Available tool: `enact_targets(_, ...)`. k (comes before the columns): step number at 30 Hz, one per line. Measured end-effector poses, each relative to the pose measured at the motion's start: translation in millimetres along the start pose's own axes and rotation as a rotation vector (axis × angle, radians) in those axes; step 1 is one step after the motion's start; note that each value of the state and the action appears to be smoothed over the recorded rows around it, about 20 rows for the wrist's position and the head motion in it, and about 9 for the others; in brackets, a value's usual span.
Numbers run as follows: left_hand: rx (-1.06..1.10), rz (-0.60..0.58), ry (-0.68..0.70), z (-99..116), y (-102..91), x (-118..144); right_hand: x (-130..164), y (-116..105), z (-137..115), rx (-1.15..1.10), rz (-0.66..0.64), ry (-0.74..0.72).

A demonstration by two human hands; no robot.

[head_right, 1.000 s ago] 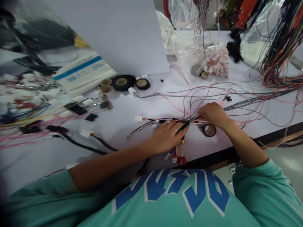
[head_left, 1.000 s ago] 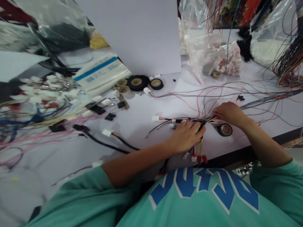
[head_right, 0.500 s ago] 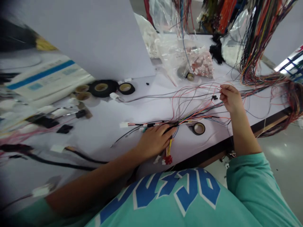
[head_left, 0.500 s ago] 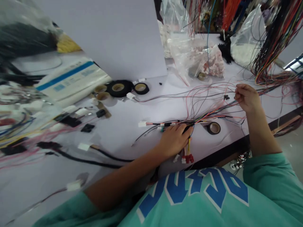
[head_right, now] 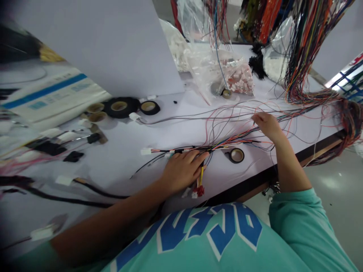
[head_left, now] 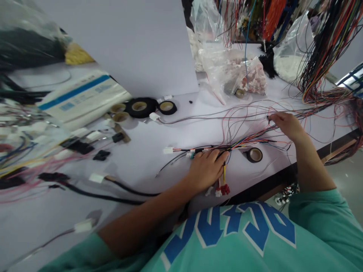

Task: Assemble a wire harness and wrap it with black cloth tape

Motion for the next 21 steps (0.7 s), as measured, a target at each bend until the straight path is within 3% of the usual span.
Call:
enact_targets(2, 0.023, 0.016, -0.027, 0.2, -0.1, -0.3, 8.3, 5.8, -10.4, 0.084, -0.176, -0.102)
enact_targets(5, 0.059, 0.027, -0.043, 0.6, 0.7, -1.4, 10.5, 4.1, -7.1, -0.123, -0.326, -0.097)
enact_targets(8, 0.087, 0.029, -0.043, 0.8, 1.4, -2.4, -2.8, -13.5, 17.1, -0.454, -0.094, -0.002)
enact_targets(11, 0.092, 0.04, -0.027, 1.4, 1.1, -2.6, -12.6, -31.8, 39.7, -0.584, 0.107, 0.028)
enact_targets(18, 0.055, 0.052, 0.011, -0.5, 2.3, -2.7, 13.4, -45.2, 31.7, -0.575, 0.205, -0.131)
enact_targets(21, 0.09, 0.012, 0.016, -4.2, 3.8, -3.4, 23.9, -36.9, 34.5, -0.566, 0.063, -0.022)
Point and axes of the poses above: each hand's wrist, its own x-axis away from the middle knuckle, its own y-axis out of the palm, z = x × y, the point moved 3 cm from there along -x, towards the middle knuckle, and after that the axes turned 1 degree about -z, right-handed, at the moved point
